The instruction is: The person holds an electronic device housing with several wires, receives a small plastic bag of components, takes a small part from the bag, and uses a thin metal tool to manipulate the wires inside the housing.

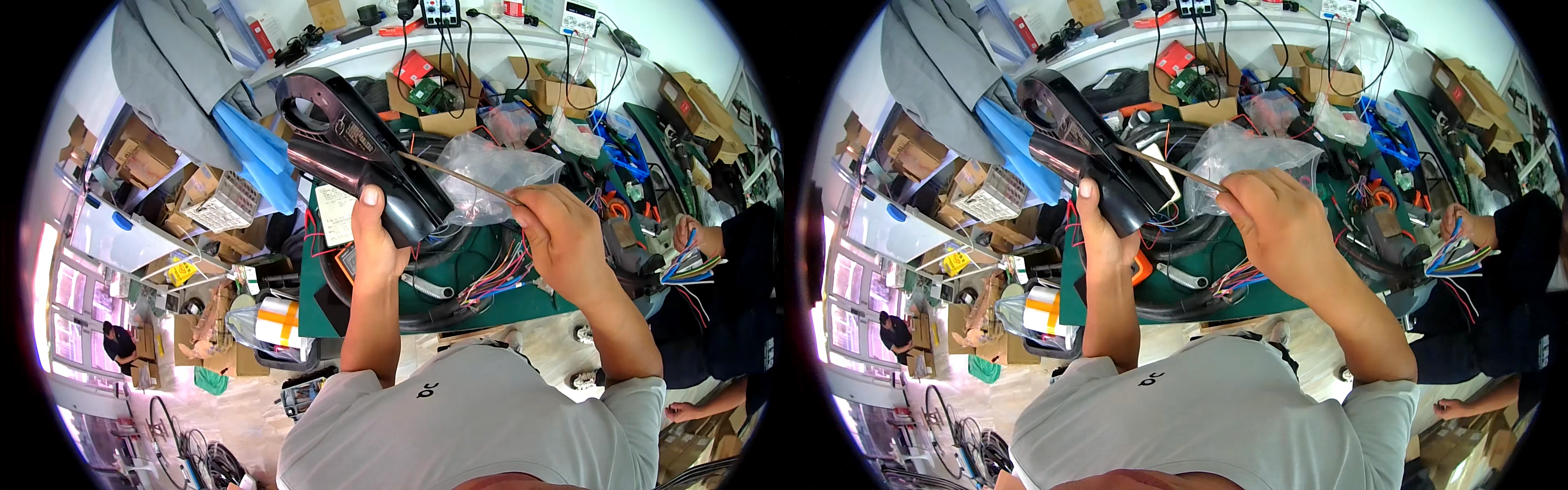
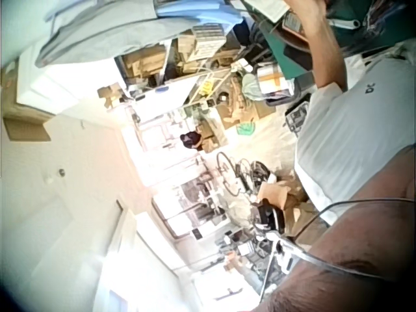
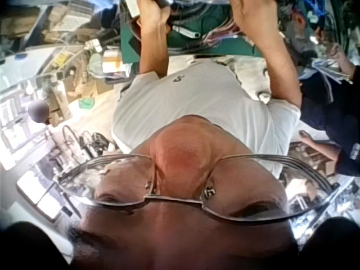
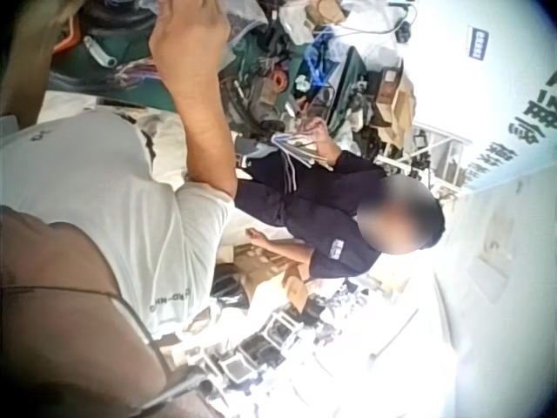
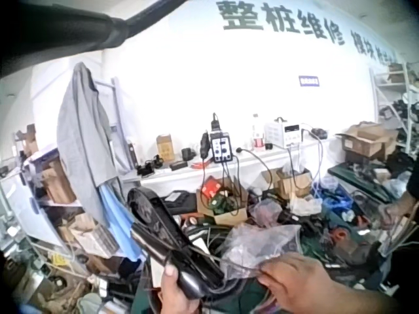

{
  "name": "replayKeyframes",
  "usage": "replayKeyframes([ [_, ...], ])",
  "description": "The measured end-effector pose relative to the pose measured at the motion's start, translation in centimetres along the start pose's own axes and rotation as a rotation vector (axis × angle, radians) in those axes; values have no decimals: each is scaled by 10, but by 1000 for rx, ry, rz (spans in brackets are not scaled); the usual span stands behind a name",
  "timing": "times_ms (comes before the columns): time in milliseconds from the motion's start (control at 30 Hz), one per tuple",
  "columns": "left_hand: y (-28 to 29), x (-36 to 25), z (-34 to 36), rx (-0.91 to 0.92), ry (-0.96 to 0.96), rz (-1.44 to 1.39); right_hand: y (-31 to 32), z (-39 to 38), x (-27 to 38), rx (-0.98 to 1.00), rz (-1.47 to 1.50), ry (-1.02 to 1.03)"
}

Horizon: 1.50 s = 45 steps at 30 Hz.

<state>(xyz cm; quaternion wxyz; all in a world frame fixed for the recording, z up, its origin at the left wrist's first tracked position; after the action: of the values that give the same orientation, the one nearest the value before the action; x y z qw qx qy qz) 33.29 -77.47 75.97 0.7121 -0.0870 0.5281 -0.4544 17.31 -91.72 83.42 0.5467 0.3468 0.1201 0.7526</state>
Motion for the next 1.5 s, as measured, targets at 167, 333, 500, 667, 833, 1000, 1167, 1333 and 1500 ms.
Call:
replayKeyframes([
  [167, 9, 3, -5, 23, 1, 50, -5, -14, -9, -18, -56, 78],
  [333, 15, 2, -14, -66, -112, 168, -28, -52, -34, 356, 799, -730],
  [500, 27, 2, -27, 35, -78, 248, -37, -81, -42, 671, 1066, -923],
  [667, 29, 10, -34, 92, -19, 299, -43, -97, -47, 705, 1091, -899],
  [833, 29, 18, -42, 149, -8, 381, -42, -98, -40, 454, 1042, -832],
  [1000, 25, 20, -44, 130, 5, 368, -36, -106, -41, 389, 774, -679],
  [1167, 19, 24, -44, 136, 0, 362, -24, -102, -33, 311, 578, -607],
  [1333, 14, 26, -45, 179, -5, 386, -27, -111, -33, 84, 431, -462],
  [1500, 22, 32, -46, 155, 34, 409, -28, -117, -27, -17, -162, -215],
])
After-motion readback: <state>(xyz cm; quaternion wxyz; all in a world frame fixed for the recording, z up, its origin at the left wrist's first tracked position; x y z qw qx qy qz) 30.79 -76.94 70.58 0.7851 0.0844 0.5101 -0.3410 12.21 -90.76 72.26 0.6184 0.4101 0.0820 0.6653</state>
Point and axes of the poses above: each hand's wrist, its own z-axis towards the middle knuckle, its own y-axis out of the back of the hand, x = y × z, the point moved 3 cm from there along z, towards the middle knuckle, and after that the axes turned 10 degrees about -y, right-handed, at the moved point
